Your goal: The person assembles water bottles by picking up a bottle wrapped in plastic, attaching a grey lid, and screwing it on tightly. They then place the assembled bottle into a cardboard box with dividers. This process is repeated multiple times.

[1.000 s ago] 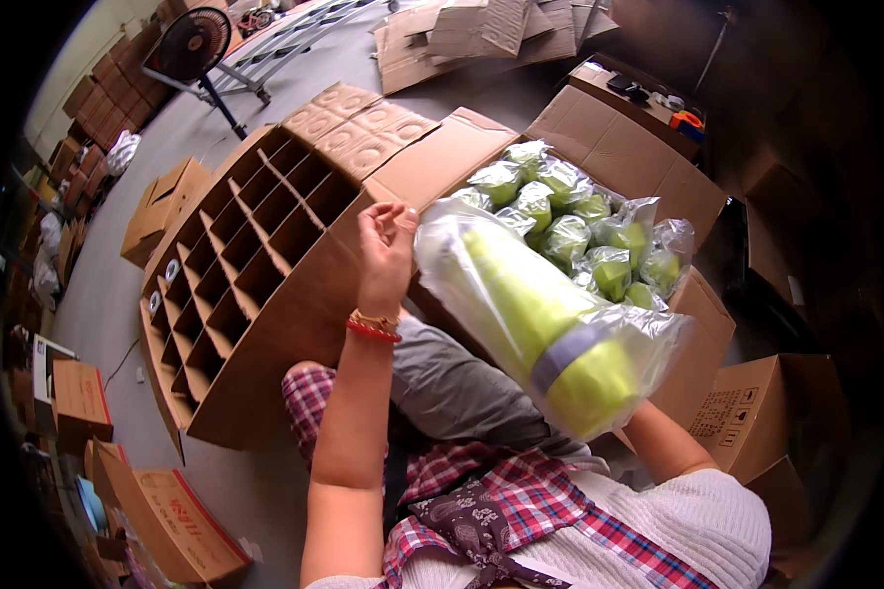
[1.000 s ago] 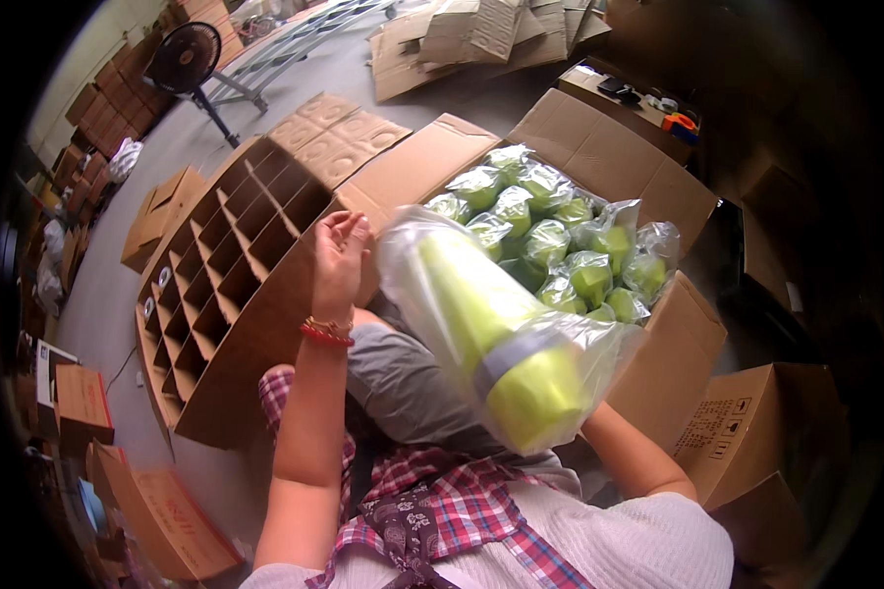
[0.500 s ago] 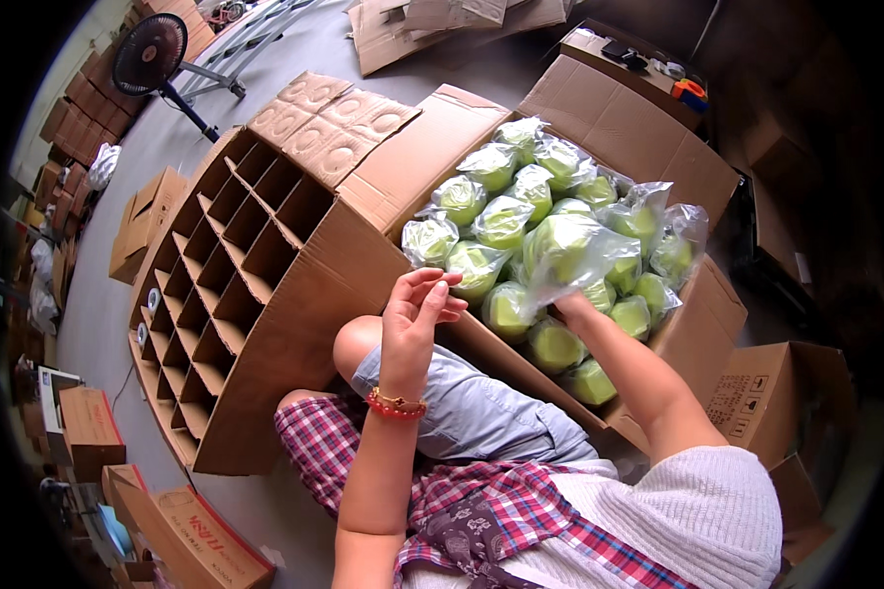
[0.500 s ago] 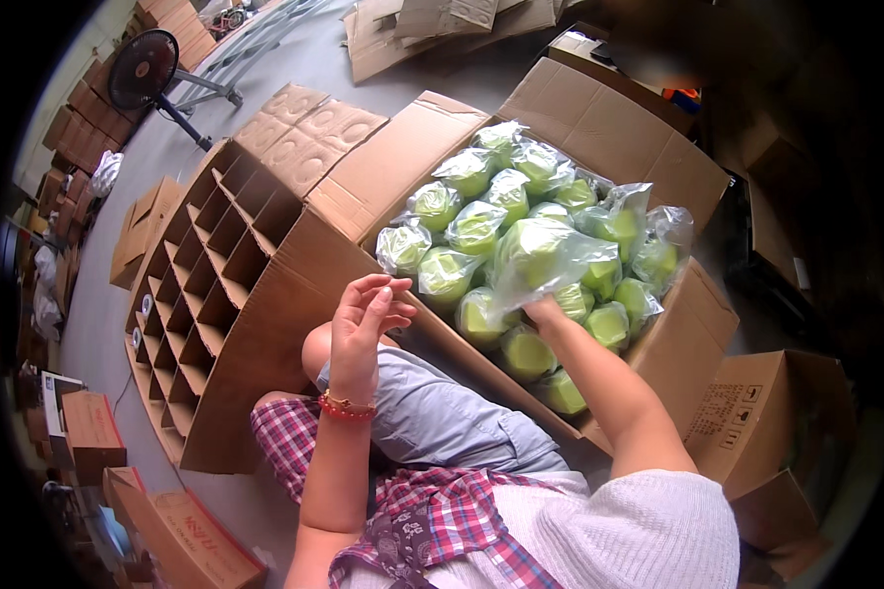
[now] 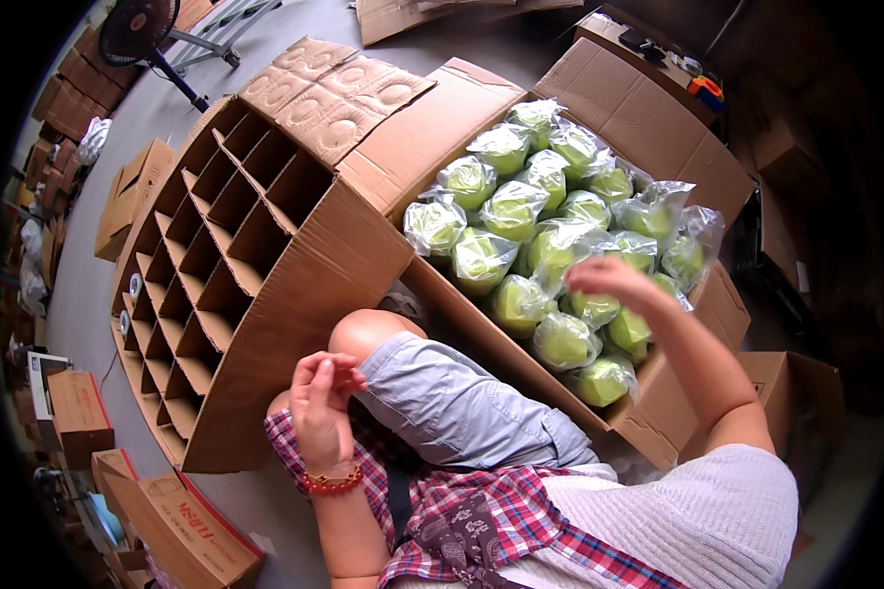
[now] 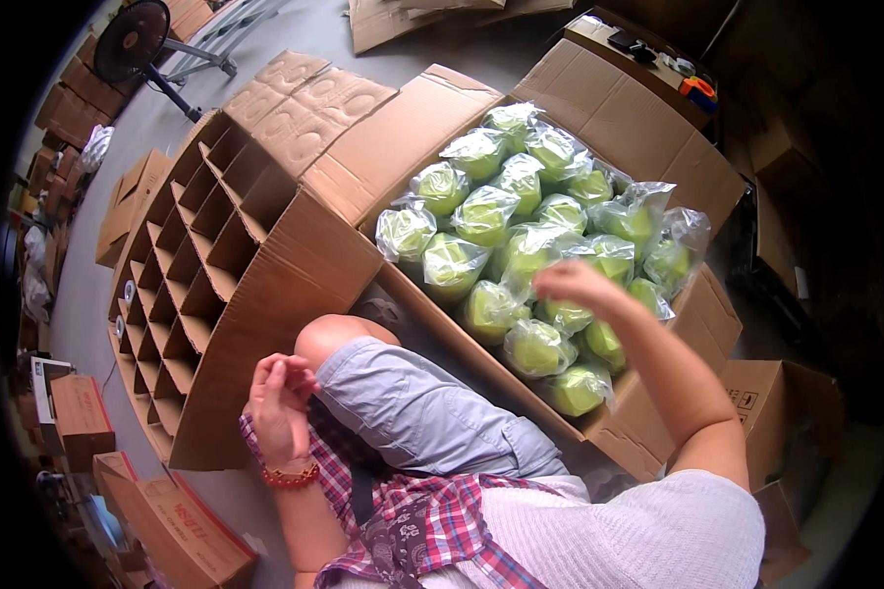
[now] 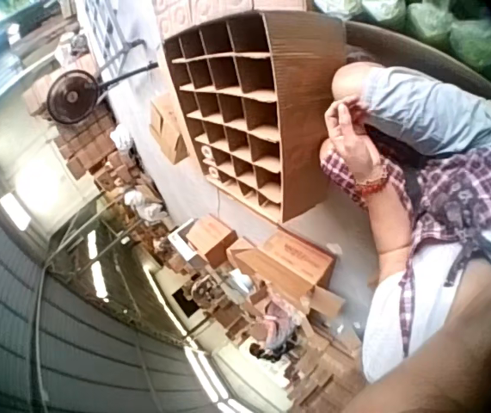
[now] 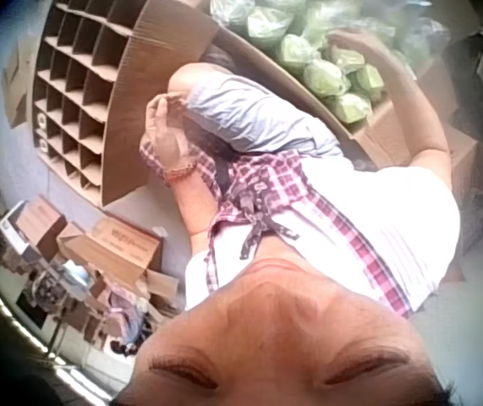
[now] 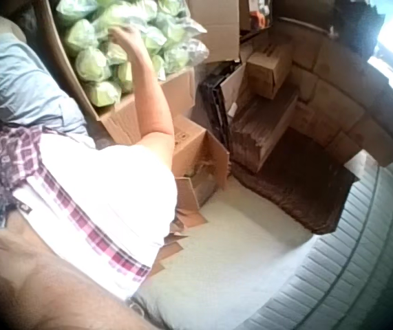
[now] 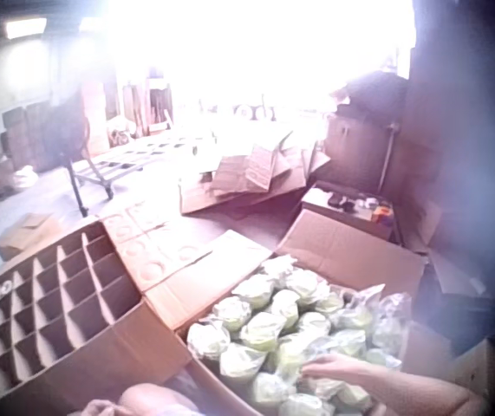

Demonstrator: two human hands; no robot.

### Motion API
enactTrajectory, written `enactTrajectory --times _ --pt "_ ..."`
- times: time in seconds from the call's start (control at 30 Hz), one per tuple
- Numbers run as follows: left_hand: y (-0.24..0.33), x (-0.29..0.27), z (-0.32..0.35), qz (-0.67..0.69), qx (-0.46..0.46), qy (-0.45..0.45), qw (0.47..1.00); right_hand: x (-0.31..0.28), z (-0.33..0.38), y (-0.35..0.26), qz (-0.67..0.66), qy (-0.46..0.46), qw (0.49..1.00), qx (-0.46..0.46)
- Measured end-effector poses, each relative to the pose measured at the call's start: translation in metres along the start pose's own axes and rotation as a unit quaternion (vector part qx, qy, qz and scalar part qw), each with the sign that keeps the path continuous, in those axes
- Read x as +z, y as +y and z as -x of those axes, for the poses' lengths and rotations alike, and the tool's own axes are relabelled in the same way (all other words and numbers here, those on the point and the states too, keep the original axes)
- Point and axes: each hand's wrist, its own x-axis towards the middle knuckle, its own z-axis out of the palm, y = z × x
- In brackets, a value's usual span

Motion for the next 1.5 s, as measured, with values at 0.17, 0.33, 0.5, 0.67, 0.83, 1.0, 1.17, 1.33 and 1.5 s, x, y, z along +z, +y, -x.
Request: enactTrajectory --times 0.17,0.33,0.5,0.67,0.83,1.0,1.17,1.33,1.5 --pt "0.011 -0.006 0.001 -0.024 0.025 0.003 0.999 -0.086 -0.120 -0.028 0.336 0.203 0.920 0.002" --pt "0.031 -0.028 0.036 -0.141 0.089 0.080 0.983 -0.113 -0.230 0.026 0.444 0.101 0.874 0.168" --pt "0.037 -0.061 0.074 -0.136 0.071 0.210 0.965 -0.116 -0.262 0.072 0.555 0.111 0.800 0.200" --pt "0.039 -0.066 0.088 -0.133 0.054 0.217 0.965 -0.081 -0.227 -0.004 0.627 0.083 0.742 0.222" --pt "0.042 -0.054 0.075 -0.125 0.085 0.152 0.977 -0.121 -0.158 -0.088 0.685 0.078 0.709 0.150" --pt "0.038 -0.055 0.087 -0.110 0.108 0.105 0.982 -0.096 -0.012 -0.211 0.674 0.117 0.729 -0.018" --pt "0.044 -0.062 0.085 -0.134 0.171 0.061 0.974 -0.049 0.057 -0.220 0.321 0.087 0.921 -0.203" --pt "0.071 -0.056 0.060 -0.130 0.336 0.045 0.932 0.140 0.053 -0.135 0.029 0.053 0.968 -0.242" --pt "0.073 -0.084 0.070 -0.161 0.386 0.085 0.904 0.312 0.040 -0.025 0.068 -0.253 0.920 -0.293"
